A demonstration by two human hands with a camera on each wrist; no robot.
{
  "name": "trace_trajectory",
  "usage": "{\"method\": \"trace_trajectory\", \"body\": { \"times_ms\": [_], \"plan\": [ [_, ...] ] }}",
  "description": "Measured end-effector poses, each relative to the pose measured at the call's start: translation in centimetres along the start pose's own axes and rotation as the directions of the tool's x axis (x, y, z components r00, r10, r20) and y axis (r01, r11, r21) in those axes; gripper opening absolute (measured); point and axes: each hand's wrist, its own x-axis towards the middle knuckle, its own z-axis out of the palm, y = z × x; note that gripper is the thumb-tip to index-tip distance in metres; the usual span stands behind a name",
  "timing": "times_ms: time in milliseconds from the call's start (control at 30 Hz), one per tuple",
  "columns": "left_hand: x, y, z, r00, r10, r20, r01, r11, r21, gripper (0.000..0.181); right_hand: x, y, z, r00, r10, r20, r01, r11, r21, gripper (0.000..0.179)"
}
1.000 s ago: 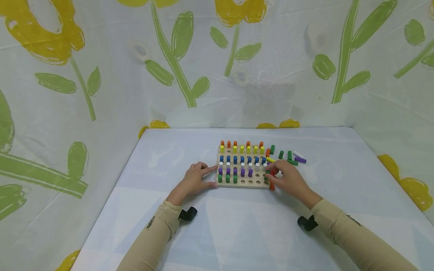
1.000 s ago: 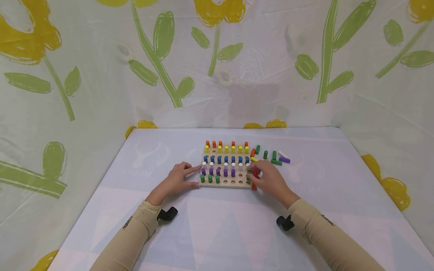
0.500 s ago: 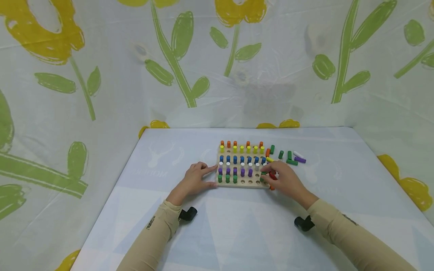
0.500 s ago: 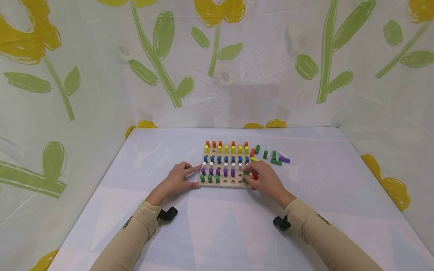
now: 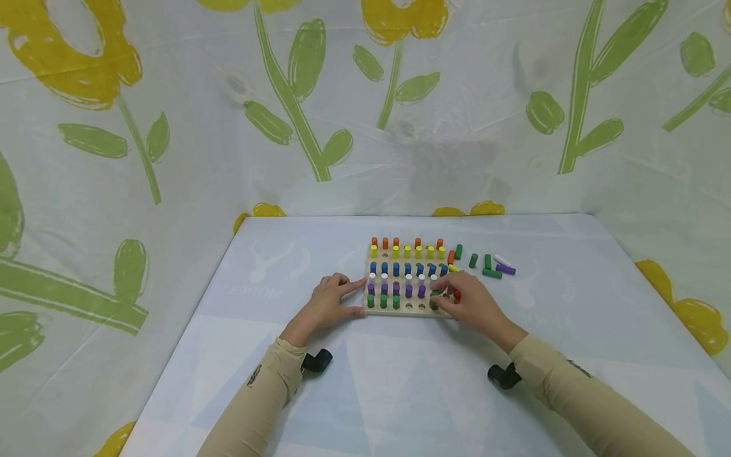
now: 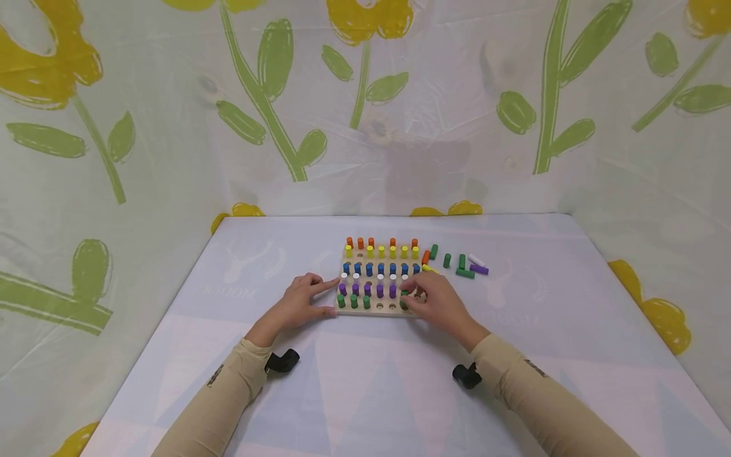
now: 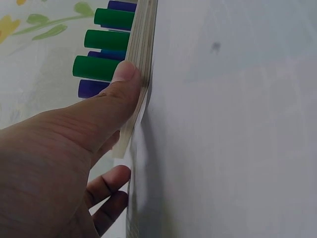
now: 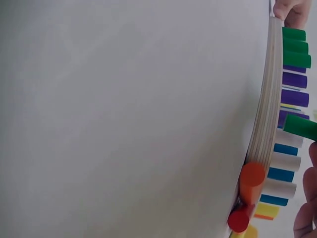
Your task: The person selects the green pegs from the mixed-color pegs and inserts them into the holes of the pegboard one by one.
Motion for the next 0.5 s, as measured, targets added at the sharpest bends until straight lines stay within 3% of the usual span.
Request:
{"method": "trace_trajectory", "body": {
  "times_ms": [500],
  "plan": [
    [0.1,0.0,0.0,1.0,-0.003,0.005,0.003,1.0,-0.011,0.077,0.9,-1.0,1.2,0.999,-0.037,0.023,0.037,0.999,-0.006,0.014]
  ]
}}
